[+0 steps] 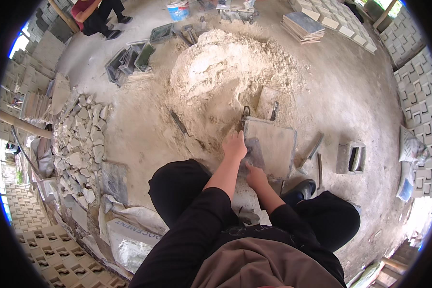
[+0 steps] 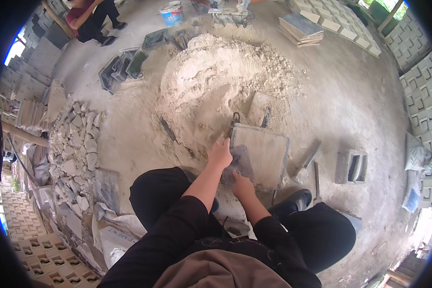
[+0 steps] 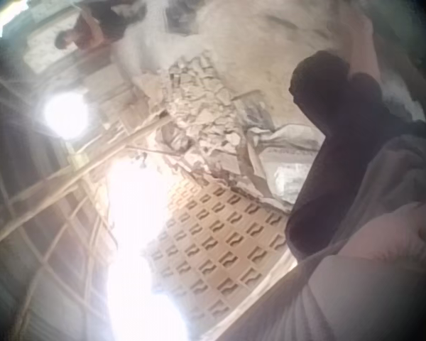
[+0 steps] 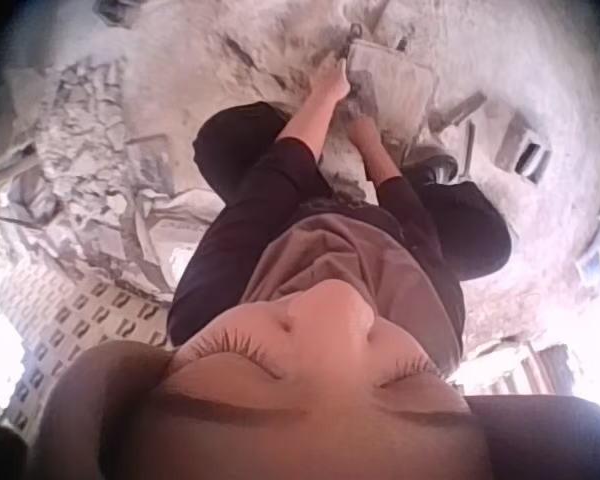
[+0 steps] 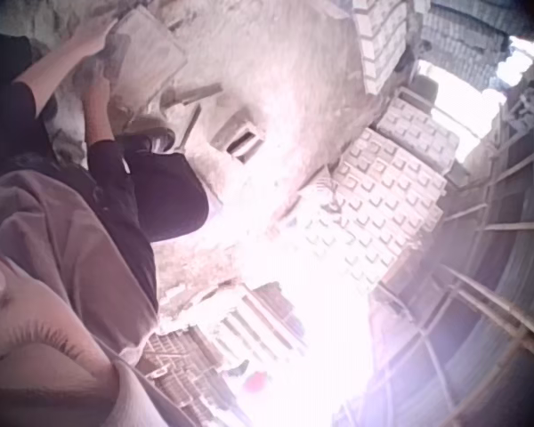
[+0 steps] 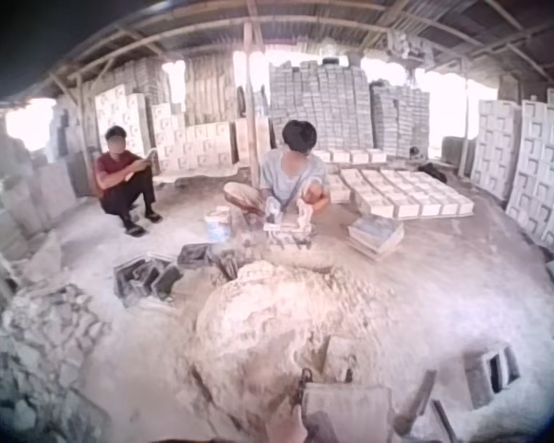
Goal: The person cleans and levels a stone tile using a trowel and then places it into a metal mold filled with sand or mortar.
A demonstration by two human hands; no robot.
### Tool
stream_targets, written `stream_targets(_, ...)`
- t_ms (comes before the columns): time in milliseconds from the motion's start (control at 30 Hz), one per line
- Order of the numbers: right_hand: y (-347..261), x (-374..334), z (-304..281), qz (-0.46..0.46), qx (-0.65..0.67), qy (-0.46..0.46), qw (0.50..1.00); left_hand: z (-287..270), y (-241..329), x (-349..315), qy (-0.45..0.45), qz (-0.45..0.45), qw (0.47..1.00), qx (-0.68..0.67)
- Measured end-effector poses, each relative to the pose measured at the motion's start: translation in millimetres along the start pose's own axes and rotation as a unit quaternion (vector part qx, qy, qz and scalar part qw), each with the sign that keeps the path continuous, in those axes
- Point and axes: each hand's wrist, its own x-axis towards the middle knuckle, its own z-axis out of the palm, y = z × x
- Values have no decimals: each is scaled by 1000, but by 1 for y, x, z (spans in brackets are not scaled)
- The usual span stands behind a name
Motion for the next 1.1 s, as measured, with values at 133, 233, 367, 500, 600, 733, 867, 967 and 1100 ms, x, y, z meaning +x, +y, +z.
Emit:
stream_targets(133, -10, 26, -5, -7, 32, 24, 999, 4, -8, 3, -27, -14, 999, 11)
stream_targets(233, -15, 49, -14, -4, 74, 64, 995, 2, -6, -2, -6, 1, 1000, 2)
stream_targets(367, -35, 78, -31, 42, 75, 26, 996, 5, -16, -2, -7, -5, 1000, 2)
stream_targets(500, -42, 122, -45, 67, 90, 48, 993, 5, -18, -2, -26, -37, 999, 8)
stream_targets(600, -18, 177, -54, 38, 25, 83, 995, 7, -11, 5, -34, -47, 998, 3)
stream_targets(733, 12, 199, -86, -51, 0, 213, 976, -1, 0, 6, -43, -45, 998, -27)
stream_targets(867, 8, 114, -81, -12, 146, 84, 986, 0, -20, 4, -70, -57, 996, -4)
stream_targets(967, 44, 36, -54, -28, 143, 102, 984, 3, -12, 8, -99, -55, 993, 13)
stream_targets(1100, 72, -28, 2, -11, 138, 150, 979, 2, 3, 3, -128, -22, 991, 25)
